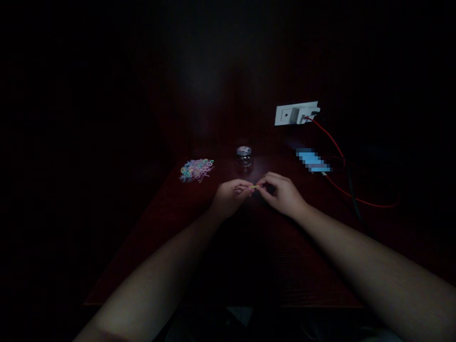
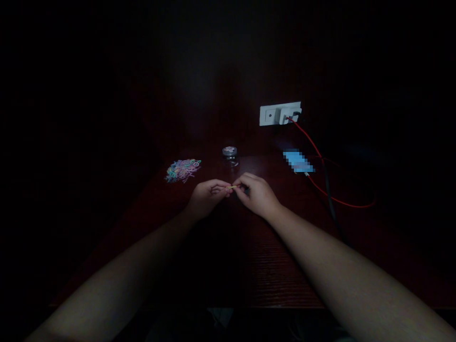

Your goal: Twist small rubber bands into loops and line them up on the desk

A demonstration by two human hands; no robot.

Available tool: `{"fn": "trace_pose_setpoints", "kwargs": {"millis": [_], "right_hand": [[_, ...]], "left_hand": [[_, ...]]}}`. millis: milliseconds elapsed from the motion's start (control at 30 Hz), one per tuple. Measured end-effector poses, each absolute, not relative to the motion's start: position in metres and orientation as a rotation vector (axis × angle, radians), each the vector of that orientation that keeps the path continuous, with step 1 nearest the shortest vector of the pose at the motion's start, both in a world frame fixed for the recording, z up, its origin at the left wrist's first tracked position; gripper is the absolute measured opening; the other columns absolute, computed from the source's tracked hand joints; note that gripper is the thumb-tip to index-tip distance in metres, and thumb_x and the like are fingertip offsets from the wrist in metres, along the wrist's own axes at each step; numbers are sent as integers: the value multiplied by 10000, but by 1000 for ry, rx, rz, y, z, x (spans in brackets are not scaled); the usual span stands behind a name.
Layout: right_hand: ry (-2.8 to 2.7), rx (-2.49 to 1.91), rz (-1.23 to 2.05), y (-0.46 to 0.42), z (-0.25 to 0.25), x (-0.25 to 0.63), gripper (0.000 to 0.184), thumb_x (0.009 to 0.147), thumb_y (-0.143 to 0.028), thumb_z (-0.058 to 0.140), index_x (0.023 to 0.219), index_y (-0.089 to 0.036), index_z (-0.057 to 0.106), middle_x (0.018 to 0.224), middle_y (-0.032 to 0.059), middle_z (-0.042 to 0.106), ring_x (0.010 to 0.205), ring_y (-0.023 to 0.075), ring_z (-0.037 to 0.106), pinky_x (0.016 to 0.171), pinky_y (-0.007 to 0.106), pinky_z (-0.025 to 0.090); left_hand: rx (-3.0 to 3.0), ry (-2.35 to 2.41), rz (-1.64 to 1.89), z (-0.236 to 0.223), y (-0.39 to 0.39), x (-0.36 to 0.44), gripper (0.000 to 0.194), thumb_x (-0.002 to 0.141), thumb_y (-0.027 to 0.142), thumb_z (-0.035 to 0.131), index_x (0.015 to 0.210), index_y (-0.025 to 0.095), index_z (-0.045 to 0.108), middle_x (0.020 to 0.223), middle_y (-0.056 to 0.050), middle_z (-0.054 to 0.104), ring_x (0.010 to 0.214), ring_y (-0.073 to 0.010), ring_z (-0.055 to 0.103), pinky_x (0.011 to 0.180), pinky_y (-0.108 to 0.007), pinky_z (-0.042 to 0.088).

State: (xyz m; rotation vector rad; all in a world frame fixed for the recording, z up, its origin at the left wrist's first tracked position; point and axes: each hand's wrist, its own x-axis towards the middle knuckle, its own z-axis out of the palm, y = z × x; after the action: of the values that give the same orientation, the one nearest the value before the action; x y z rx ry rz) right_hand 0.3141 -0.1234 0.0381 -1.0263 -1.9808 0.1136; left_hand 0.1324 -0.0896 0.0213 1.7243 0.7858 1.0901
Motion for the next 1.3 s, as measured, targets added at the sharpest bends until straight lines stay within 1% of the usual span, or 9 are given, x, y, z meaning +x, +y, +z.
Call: {"fn": "trace_pose_setpoints", "kwargs": {"millis": [133,267,433,600,800,967,1133,1233,1300], "right_hand": [[-1984,-1035,126,-124,37,315,80,828,-167,573,857,-176,647,786,47,613,686,151,568,647,285,465],[-1995,-1022,140,-124,37,315,102,811,-152,583,889,-176,645,809,47,614,688,149,568,650,286,470],[-2011,-1009,157,-125,38,315,112,806,-166,600,912,-167,636,834,50,612,687,144,571,651,284,473],[-2030,-981,151,-125,40,316,82,843,-185,572,844,-183,654,792,44,614,704,151,570,654,287,466],[-2023,-989,152,-125,40,316,93,850,-211,576,824,-179,659,760,41,616,687,150,567,643,287,465],[-2037,-1009,152,-125,39,317,98,847,-209,575,796,-176,652,740,37,611,680,149,566,642,289,459],[-2061,-1009,157,-125,39,317,93,823,-201,593,748,-170,637,712,28,602,659,142,563,634,284,447],[-2061,-974,182,-126,41,316,44,807,-195,601,793,-172,636,742,29,603,674,141,566,643,280,453],[-2060,-947,208,-128,42,315,60,802,-191,599,848,-172,633,777,35,607,692,142,569,652,278,458]], "left_hand": [[1714,792,1112,20,-88,132,178,781,283,672,898,150,680,841,-60,729,761,-143,685,745,-300,563],[1741,801,1117,20,-88,132,149,816,274,631,894,158,682,843,-56,733,742,-142,687,747,-316,569],[1784,796,1090,21,-88,132,141,823,273,622,877,159,685,831,-51,732,730,-135,685,726,-289,561],[1828,806,1061,21,-89,131,146,830,279,613,874,159,685,834,-52,728,734,-133,679,716,-276,550],[1908,798,1085,21,-90,130,200,801,265,639,977,175,672,888,-49,719,763,-141,672,661,-244,535],[1981,796,1095,23,-90,129,135,815,241,616,925,188,672,866,-35,711,730,-125,656,630,-225,516],[1967,850,1101,22,-90,129,120,795,263,649,883,185,673,801,-29,703,682,-125,645,594,-230,506],[1953,851,1106,21,-89,130,113,788,269,655,864,186,668,795,-30,701,682,-126,644,602,-235,512],[1947,844,1116,21,-88,130,108,779,260,661,854,182,660,787,-29,696,681,-124,640,607,-236,511]]}}
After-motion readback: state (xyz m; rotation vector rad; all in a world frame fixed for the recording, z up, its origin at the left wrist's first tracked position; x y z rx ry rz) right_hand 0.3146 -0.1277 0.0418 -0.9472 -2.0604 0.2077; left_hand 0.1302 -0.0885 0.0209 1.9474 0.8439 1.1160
